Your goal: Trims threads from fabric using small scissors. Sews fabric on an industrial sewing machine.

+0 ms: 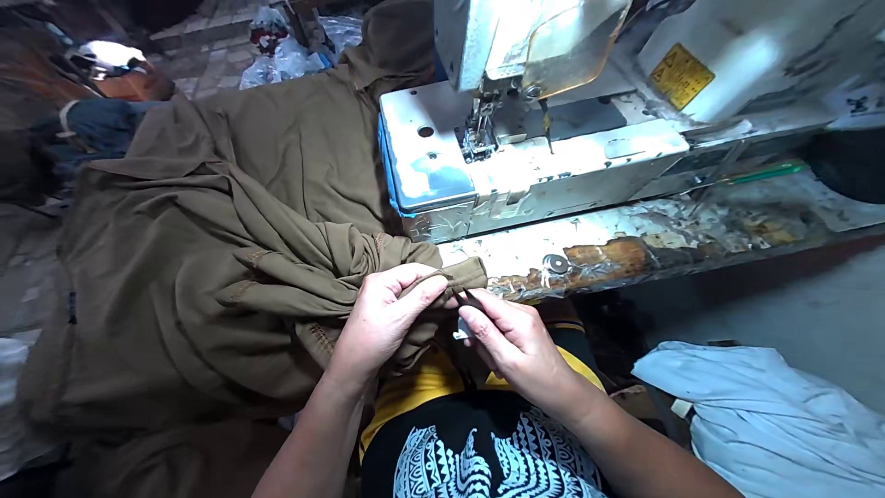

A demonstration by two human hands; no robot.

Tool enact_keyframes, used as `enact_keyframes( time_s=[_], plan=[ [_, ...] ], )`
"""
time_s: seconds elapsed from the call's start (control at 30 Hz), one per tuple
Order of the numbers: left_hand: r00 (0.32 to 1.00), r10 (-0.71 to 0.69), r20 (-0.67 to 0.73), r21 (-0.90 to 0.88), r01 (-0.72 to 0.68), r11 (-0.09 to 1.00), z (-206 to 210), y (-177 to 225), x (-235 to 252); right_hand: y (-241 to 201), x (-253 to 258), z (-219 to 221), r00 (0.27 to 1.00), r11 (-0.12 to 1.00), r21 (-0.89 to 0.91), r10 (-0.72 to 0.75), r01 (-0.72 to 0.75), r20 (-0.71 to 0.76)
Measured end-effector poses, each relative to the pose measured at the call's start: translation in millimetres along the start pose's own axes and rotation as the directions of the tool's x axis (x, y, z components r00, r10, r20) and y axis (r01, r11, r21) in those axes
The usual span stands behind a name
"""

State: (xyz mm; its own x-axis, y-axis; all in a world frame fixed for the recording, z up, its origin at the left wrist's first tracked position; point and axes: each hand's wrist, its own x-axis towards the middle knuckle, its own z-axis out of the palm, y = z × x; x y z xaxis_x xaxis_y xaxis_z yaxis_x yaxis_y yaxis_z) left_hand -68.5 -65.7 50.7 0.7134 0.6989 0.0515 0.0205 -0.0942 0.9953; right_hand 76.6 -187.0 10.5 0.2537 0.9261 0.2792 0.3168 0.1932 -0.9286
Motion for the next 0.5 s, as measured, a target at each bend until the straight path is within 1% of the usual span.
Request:
enact_keyframes(
  time_s=[0.1,0.13,0.17,0.23,0.27,0.3,0.33,0.37,0.43,0.5],
  plan=[
    [1.000,0.003,0.009,0.006,-0.003,1.000,-1,-1,0,0,0,1,1.000,1.000,0.003,0.019,-0.019,-0.003],
    [1.000,0.009,0.007,0.017,-0.009,1.000,-1,-1,0,-1,-1,1,1.000,1.000,0.019,0.010,-0.009,-0.011],
    [1.000,0.017,0.007,0.028,-0.017,0.999,-1,-2,0,-1,-2,1,0.999,0.998,0.053,-0.029,0.031,-0.028],
    [1.000,0.030,0.009,0.049,-0.030,0.998,-2,-3,0,-4,-6,-4,0.972,0.961,0.155,-0.220,0.230,-0.076],
    [0.999,0.033,0.010,0.049,-0.033,0.998,-3,-4,0,-7,-8,-9,0.943,0.926,0.182,-0.319,0.331,-0.091],
    [1.000,0.028,0.009,0.049,-0.029,0.998,-3,-4,-1,-9,-9,-13,0.919,0.900,0.186,-0.378,0.394,-0.114],
    [1.000,0.024,0.007,0.051,-0.024,0.998,-3,-4,-1,-10,-8,-14,0.908,0.901,0.137,-0.394,0.413,-0.147],
    [1.000,0.021,0.004,0.046,-0.021,0.999,-3,-4,-1,-8,-6,-13,0.906,0.917,0.042,-0.385,0.398,-0.179],
    [1.000,0.028,-0.002,0.045,-0.028,0.999,-1,-3,1,0,1,-6,0.907,0.937,-0.163,-0.342,0.310,-0.244],
    [0.999,0.043,0.001,0.062,-0.043,0.997,0,-5,1,6,5,2,0.902,0.922,-0.311,-0.323,0.231,-0.286]
  ],
)
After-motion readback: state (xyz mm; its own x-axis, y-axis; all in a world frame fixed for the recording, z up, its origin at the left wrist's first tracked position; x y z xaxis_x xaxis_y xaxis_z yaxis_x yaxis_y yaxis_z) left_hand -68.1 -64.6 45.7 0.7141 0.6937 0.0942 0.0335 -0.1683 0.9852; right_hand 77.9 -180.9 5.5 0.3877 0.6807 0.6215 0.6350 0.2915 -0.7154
